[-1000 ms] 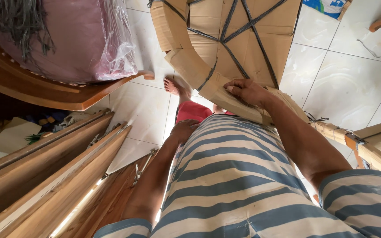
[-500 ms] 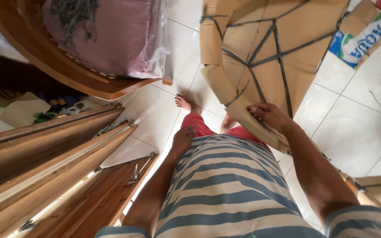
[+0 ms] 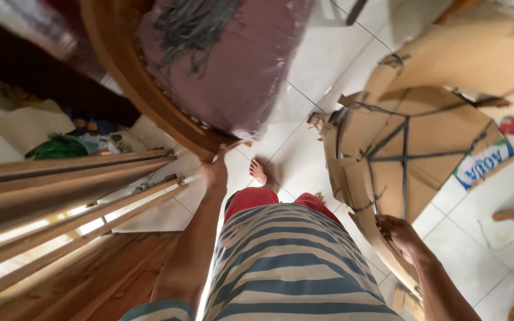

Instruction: Wrap a wooden chair frame with cardboard and secure it with plastic straps.

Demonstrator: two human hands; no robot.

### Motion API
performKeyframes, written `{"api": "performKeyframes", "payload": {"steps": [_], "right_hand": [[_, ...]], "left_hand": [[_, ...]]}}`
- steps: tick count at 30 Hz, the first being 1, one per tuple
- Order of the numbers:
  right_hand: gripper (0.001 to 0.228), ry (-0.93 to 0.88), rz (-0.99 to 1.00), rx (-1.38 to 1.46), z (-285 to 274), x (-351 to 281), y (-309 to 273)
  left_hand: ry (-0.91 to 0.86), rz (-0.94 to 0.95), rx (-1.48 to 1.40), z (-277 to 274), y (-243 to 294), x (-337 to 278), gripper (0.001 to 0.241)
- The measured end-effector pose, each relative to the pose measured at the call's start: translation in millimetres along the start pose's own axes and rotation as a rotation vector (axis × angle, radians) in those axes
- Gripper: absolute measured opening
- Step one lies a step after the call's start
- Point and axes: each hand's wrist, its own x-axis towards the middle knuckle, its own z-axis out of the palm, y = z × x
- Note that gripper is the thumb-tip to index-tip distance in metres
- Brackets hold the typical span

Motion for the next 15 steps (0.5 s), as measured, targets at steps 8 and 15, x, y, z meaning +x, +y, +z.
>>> {"api": "performKeyframes", "payload": {"steps": [8,15], "right_hand": [[0.033,0.118,0.193,-0.154,27.3,-30.7,-38.7],[0.027,0.207,0.205,-0.194,25.4,-1.1,-43.2]], "left_hand": [[-0.089,-0.129,-0.105,-34.0,51.9,-26.2,0.077],[-0.126,-0.086,-0.236,-45.3,49.5,-13.9,0.07]]}}
